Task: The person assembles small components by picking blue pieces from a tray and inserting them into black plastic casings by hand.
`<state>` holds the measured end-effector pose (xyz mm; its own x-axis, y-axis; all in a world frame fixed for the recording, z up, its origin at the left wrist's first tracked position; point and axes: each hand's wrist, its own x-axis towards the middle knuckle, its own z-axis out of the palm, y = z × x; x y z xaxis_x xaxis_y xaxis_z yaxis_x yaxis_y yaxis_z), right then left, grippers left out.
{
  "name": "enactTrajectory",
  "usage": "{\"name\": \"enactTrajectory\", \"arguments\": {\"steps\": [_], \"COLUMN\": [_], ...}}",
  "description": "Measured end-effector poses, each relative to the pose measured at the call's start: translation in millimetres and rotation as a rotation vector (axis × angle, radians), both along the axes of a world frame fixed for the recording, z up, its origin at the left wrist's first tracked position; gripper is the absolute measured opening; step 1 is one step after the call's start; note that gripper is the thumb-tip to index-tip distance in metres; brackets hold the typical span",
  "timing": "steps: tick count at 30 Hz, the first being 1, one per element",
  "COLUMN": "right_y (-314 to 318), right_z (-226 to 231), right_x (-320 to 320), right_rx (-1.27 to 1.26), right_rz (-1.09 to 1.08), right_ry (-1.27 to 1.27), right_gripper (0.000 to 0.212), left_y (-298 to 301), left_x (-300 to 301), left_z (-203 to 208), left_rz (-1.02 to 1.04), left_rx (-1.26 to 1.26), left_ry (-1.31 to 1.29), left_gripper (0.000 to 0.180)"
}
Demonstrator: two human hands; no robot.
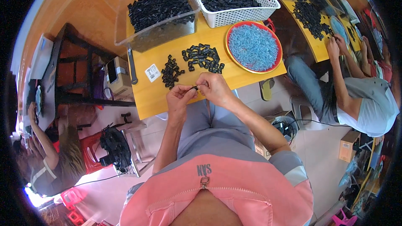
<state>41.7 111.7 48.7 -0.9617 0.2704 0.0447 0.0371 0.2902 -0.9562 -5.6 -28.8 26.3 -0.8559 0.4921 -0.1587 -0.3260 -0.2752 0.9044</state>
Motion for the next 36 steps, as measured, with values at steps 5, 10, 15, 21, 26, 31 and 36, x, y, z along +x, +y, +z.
{"name": "enactTrajectory", "arguments": {"steps": [5,10,15,21,26,31,36], "right_y": [4.3,-2.9,-5.5,6.4,-0.5,1.1,0.7], "right_z": [-7.7,-14.3,-25.6,-23.6,-18.3,-20.4,-12.0], "right_x": [-2.7,-8.1,-9.9,-9.4,-8.4,-10.6,-10.1], "right_rx": [-0.141,0.23,0.408,-0.064,0.02,0.03,0.26], "right_rz": [0.025,-0.074,-0.135,-0.039,-0.162,-0.165,-0.116], "right_ry": [-0.128,0.062,0.268,-0.041,0.024,0.006,0.049], "right_gripper": [0.002,0.003,0.006,0.005,0.006,0.004,0.006], "left_y": [6.2,11.9,16.0,10.7,13.2,21.4,21.3], "left_x": [1.7,-0.5,0.6,-7.1,-4.3,3.2,-0.6], "left_z": [-4.5,-14.9,-18.6,-16.1,-13.0,-12.4,-25.0], "left_rz": [0.032,0.083,0.169,0.033,0.048,0.12,0.125], "left_rx": [-0.022,-0.064,-0.057,-0.009,-0.007,-0.026,-0.058], "left_ry": [0.01,0.044,0.009,0.024,0.046,0.101,0.067], "left_gripper": [0.008,0.007,0.007,0.008,0.008,0.008,0.008]}}
